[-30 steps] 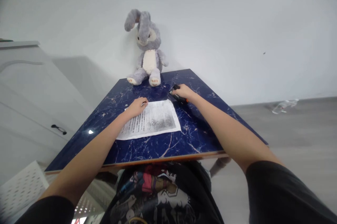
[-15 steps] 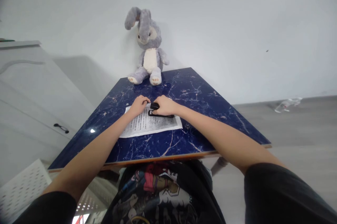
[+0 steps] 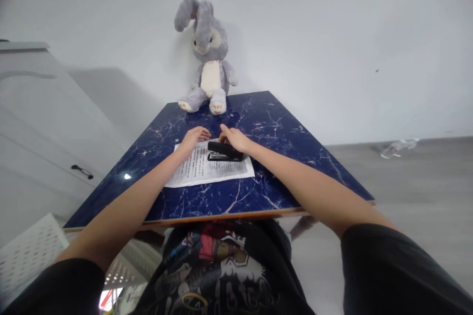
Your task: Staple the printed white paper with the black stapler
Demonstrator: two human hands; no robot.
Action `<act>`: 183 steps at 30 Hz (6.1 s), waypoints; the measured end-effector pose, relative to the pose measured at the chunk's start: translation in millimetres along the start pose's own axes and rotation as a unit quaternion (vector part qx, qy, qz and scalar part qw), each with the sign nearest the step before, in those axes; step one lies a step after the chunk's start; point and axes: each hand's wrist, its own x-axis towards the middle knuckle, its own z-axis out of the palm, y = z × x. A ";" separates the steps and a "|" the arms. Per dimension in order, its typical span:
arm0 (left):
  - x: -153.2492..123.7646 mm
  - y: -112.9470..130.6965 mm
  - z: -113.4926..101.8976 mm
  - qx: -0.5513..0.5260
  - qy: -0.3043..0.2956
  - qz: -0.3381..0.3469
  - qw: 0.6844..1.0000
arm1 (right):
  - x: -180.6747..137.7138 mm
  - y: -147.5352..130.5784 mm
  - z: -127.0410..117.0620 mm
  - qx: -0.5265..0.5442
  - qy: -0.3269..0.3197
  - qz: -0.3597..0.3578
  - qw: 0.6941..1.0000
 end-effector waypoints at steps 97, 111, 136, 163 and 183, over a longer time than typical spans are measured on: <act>-4.2 11.3 -64.8 0.322 0.167 -0.016 0.932 | -14.5 -28.7 -12.4 -0.161 -0.115 -0.213 0.957; -6.1 30.3 -25.0 0.326 0.050 0.087 0.940 | -13.9 -20.9 -17.3 -0.278 -0.074 -0.142 0.947; -20.5 35.1 -6.2 0.254 -0.125 0.162 0.945 | -10.6 -13.8 -25.1 -0.248 -0.084 -0.153 0.953; -15.0 33.3 -30.2 0.282 -0.200 0.184 0.920 | -10.2 -11.4 -26.9 -0.246 -0.094 -0.158 0.952; -18.0 34.0 -10.8 0.224 -0.239 0.220 0.919 | -15.7 -30.1 -18.6 -0.211 -0.178 -0.235 0.932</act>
